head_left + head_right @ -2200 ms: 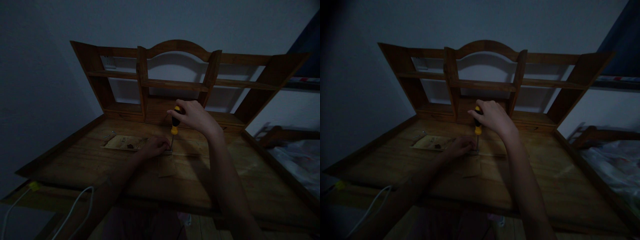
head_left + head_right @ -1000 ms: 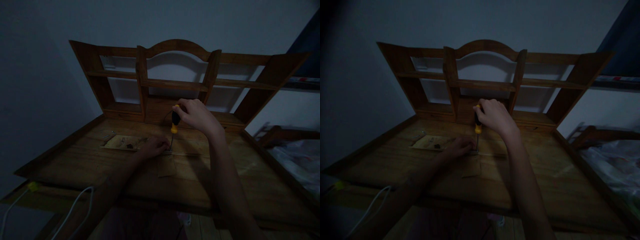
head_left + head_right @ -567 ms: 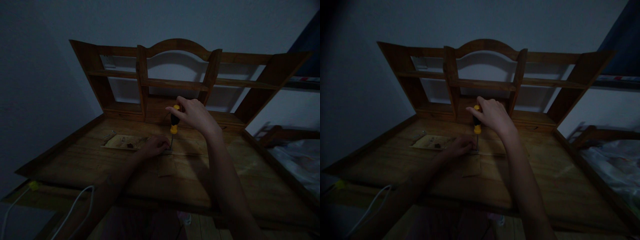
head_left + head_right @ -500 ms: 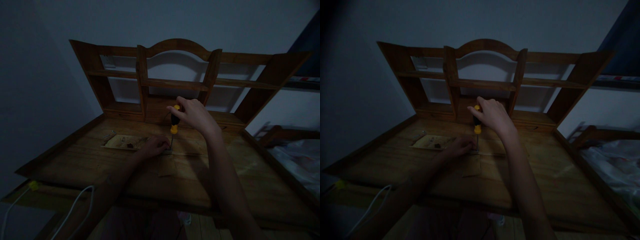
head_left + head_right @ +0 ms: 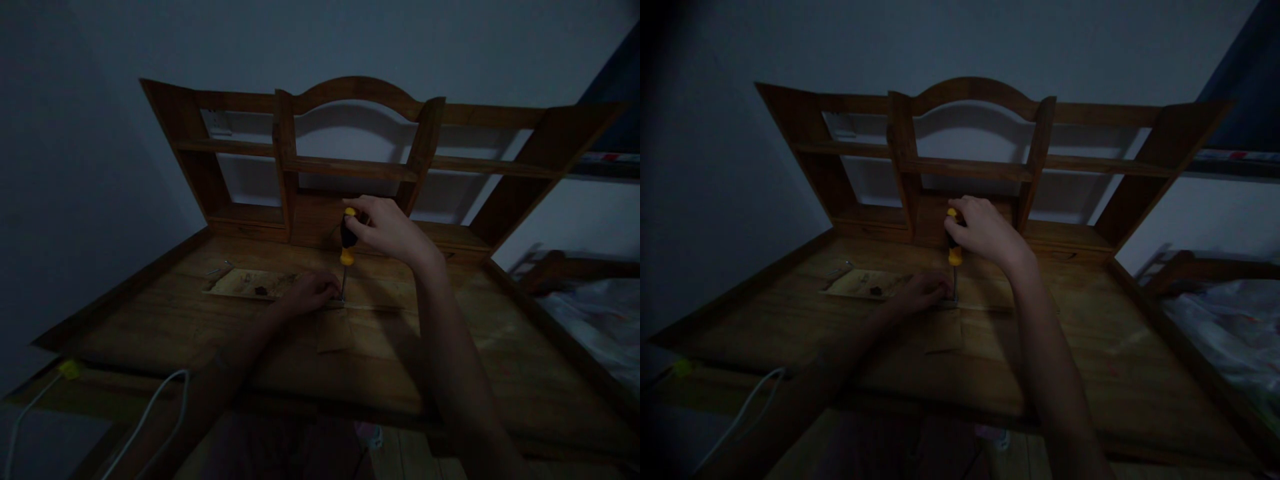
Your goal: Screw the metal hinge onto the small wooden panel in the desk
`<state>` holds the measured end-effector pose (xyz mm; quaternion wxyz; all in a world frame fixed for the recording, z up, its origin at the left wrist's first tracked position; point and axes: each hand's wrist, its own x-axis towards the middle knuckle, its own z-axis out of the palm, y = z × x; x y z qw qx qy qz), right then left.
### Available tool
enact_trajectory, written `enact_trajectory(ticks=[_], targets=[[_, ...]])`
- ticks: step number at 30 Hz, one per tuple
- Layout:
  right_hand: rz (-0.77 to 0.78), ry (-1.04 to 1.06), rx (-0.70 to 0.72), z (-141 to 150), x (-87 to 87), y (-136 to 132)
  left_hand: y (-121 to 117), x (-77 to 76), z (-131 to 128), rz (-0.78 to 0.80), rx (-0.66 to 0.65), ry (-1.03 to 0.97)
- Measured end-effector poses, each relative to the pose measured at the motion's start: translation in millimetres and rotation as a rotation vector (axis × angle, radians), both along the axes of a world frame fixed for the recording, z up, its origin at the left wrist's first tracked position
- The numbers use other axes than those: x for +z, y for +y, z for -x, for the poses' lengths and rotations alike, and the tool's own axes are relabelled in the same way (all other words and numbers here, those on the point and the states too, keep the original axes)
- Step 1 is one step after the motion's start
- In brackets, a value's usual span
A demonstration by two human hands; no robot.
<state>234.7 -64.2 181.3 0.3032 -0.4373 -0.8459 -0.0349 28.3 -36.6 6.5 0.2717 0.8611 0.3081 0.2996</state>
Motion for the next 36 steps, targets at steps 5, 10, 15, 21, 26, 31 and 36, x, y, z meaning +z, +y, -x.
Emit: enact_trajectory(ticks=[5,10,15,21,26,31,36], targets=[[-0.012,0.018,0.029,-2.1,-1.6,1.2,0.7,-2.0,0.7,-0.003,0.017,-0.001],[-0.039,0.002,0.004,-4.1,-3.7,2.6,0.7,-2.4,1.2,0.004,0.005,-0.007],[-0.047,-0.002,-0.030,-6.0,-5.3,3.8,-0.3,-0.5,0.6,-0.003,0.025,0.010],[-0.051,0.018,-0.027,-5.8,-2.2,1.9,-0.3,0.4,0.5,-0.002,0.016,0.013],[-0.014,0.018,-0.015,-5.5,2.1,-0.9,0.6,-2.0,0.9,-0.004,0.034,0.016],[-0.032,0.027,0.017,-6.5,1.8,-0.6,3.9,-5.6,1.3,-0.011,0.014,0.013],[-0.042,0.037,0.027,-8.8,1.3,0.3,3.5,-4.2,2.1,-0.011,-0.012,0.003]])
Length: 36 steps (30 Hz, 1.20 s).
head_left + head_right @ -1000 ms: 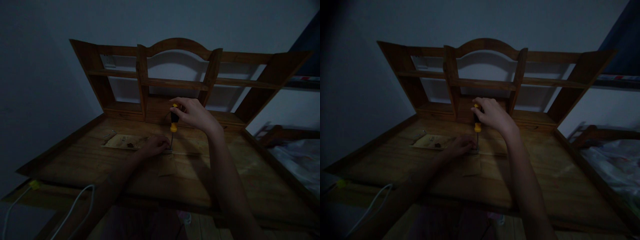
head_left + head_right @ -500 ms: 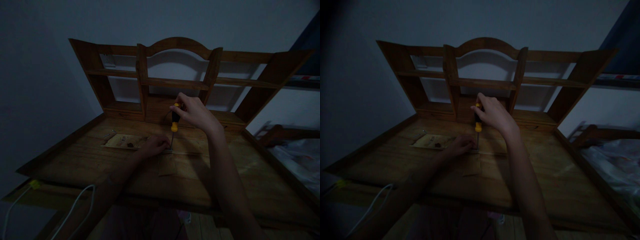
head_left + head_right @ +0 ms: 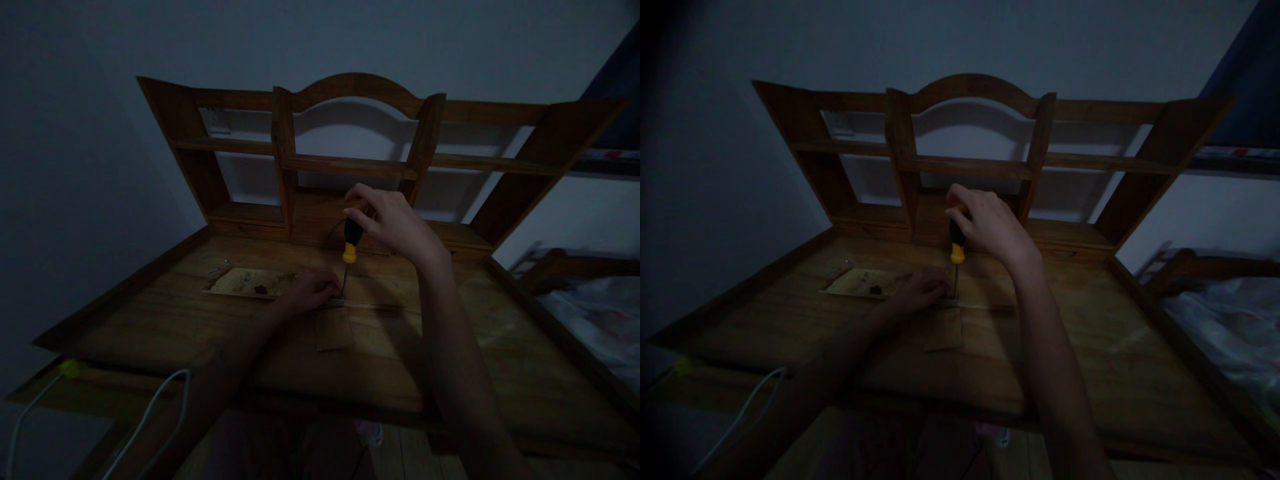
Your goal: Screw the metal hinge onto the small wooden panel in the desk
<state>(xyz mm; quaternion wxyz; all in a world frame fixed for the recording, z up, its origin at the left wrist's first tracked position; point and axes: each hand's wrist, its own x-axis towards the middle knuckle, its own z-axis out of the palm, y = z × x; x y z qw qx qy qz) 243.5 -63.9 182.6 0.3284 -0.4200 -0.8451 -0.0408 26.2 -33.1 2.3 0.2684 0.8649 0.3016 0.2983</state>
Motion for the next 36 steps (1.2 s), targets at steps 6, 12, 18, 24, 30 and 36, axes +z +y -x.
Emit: enact_trajectory(ticks=[6,12,18,24,30,36], targets=[[-0.033,-0.058,-0.051,1,-2.0,3,-3,4.0,-1,-0.002,0.002,0.002],[0.048,-0.072,-0.045,6,-1.7,0,-2,3.2,-2,0.013,0.026,0.008],[0.057,-0.089,-0.031,5,-0.7,-2,-2,2.0,-1,0.007,0.044,0.024],[0.061,-0.083,-0.055,8,-5.3,1,-4,5.0,-2,0.030,0.038,0.017],[0.094,-0.106,-0.067,10,-4.0,-3,-3,4.0,-1,0.027,0.021,0.019],[0.079,-0.079,-0.019,7,-2.3,-6,-3,3.3,-1,0.009,0.034,0.028]])
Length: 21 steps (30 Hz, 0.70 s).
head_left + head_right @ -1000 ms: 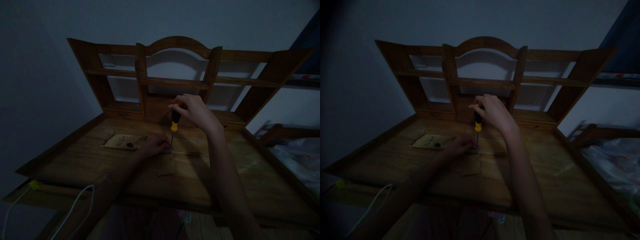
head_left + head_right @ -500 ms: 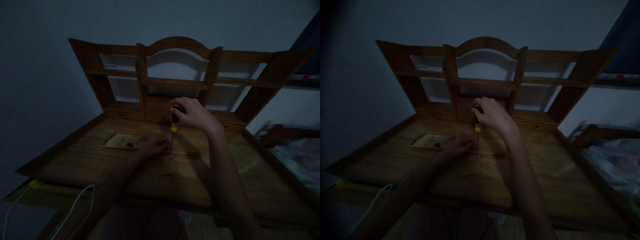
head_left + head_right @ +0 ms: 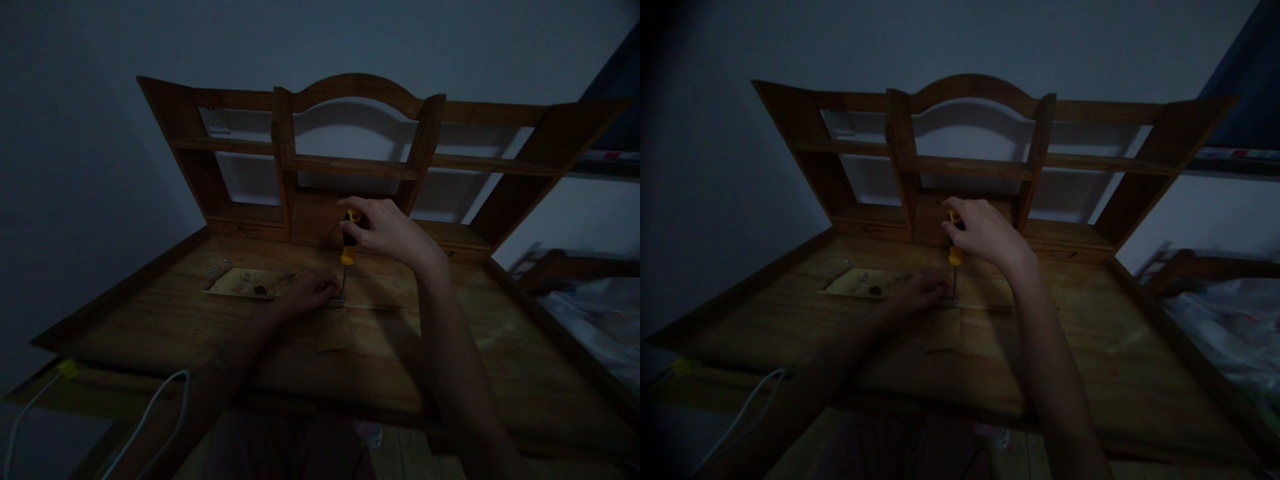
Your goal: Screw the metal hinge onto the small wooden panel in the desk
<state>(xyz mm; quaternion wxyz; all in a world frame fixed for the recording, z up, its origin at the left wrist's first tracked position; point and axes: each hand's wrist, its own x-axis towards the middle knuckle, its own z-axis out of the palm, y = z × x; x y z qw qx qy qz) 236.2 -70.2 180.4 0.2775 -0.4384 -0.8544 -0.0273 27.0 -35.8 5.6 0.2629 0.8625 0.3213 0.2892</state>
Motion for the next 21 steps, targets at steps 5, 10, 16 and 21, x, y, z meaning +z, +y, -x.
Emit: enact_trajectory(ticks=[5,10,16,21], targets=[[-0.011,-0.029,-0.038,1.6,-2.8,4.2,-0.9,0.7,-1.1,-0.011,0.013,-0.003],[-0.018,-0.036,-0.127,0.9,-2.1,2.4,-3.5,3.7,-1.7,0.002,0.003,-0.022],[0.027,-0.022,-0.072,0.6,0.8,-1.0,-5.3,5.4,-2.3,0.020,0.019,-0.017],[0.003,-0.028,-0.012,2.7,-0.3,-0.2,-4.4,5.6,-2.5,0.021,0.003,-0.028]])
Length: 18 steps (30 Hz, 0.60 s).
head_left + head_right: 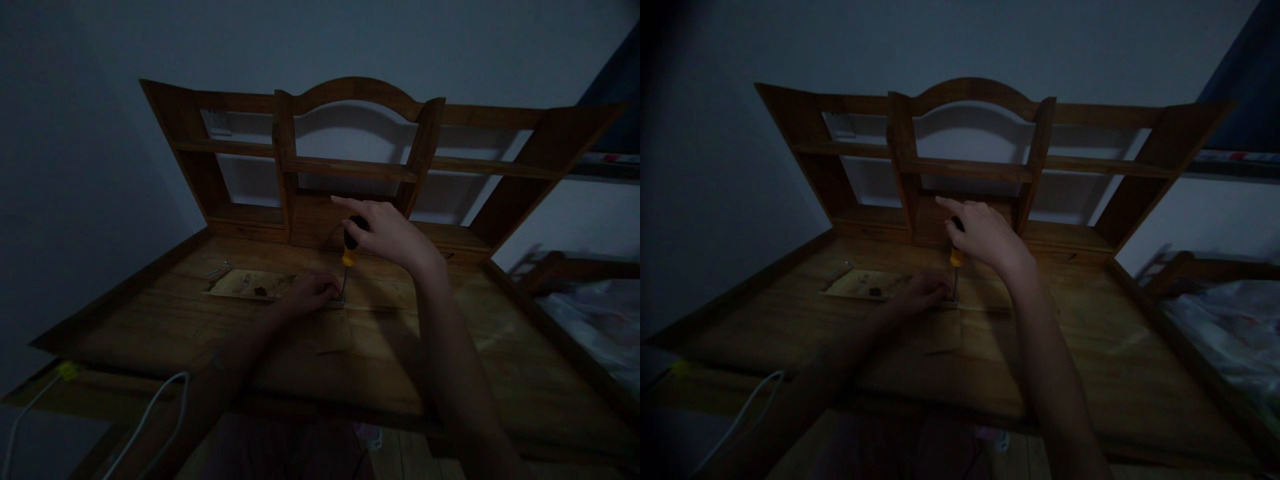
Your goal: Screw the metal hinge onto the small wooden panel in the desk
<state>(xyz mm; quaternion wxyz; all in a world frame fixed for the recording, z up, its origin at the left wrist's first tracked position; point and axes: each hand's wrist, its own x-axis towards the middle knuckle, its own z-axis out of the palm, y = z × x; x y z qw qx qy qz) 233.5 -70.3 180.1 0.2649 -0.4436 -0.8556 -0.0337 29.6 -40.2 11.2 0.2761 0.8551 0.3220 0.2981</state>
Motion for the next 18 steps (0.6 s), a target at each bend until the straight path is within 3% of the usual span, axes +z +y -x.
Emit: enact_trajectory(ticks=[9,18], targets=[[-0.053,-0.097,-0.203,4.4,-0.3,-2.3,1.9,-3.3,1.8,-0.035,-0.008,0.002],[-0.023,-0.037,-0.056,1.7,0.1,-0.7,3.2,-5.1,1.8,-0.021,-0.019,-0.006]])
